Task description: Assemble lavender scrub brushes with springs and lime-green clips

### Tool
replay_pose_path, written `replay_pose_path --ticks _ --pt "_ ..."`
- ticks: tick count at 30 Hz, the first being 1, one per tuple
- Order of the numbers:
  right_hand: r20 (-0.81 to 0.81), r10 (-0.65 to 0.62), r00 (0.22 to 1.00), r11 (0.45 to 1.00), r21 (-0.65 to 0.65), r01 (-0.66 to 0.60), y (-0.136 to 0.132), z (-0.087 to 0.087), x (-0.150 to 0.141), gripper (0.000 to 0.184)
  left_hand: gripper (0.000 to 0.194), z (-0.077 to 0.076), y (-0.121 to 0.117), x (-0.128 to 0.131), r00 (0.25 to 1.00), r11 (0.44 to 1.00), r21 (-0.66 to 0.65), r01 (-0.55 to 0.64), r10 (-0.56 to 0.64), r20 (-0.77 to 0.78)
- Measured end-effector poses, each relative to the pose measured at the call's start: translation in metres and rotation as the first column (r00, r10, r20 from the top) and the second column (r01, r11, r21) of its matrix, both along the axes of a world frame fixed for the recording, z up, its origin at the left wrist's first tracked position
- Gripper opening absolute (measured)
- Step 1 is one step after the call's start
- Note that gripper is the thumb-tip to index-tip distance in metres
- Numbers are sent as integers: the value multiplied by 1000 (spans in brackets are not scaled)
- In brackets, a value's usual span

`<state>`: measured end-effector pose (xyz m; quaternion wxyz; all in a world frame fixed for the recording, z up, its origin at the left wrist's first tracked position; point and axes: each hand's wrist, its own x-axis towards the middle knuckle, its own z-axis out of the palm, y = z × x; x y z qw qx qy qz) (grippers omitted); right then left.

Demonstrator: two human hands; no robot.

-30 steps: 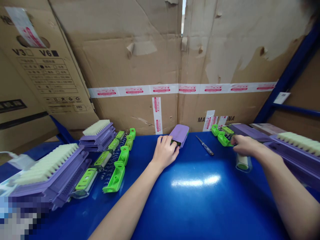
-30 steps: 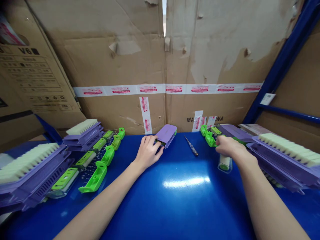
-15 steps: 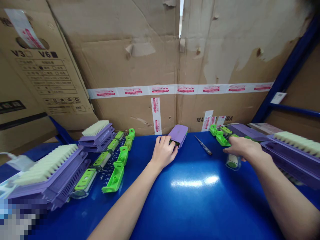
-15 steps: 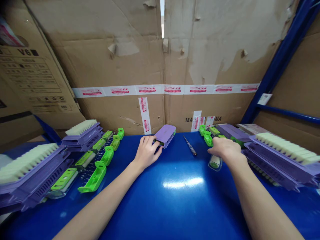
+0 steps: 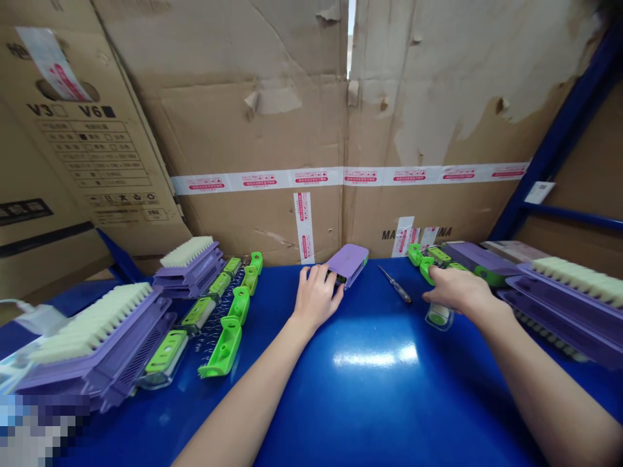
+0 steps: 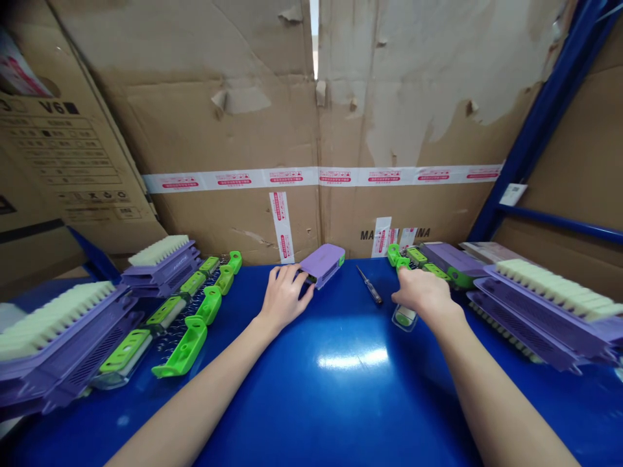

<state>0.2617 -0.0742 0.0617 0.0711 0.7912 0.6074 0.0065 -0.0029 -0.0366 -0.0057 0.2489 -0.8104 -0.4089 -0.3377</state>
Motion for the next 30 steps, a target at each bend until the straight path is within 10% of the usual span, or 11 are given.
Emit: replay_pose_path --ticks 9,19,23,30 --pt "-30 6 1000 998 65 -4 -6 -1 -13 48 23 -1 1 -1 999 998 -52 -41 40 -5" --pt "-526 92 845 994 0 -109 6 -7 -9 41 28 -1 1 -1 996 994 -66 -85 84 -22" --pt "-838 155 523 985 90 -147 6 -7 -13 29 29 -2 2 -1 994 992 -65 -107 106 -10" --pt "-921 68 -385 997 49 60 5 -24 -60 17 22 3 -4 -3 997 997 78 27 -32 68"
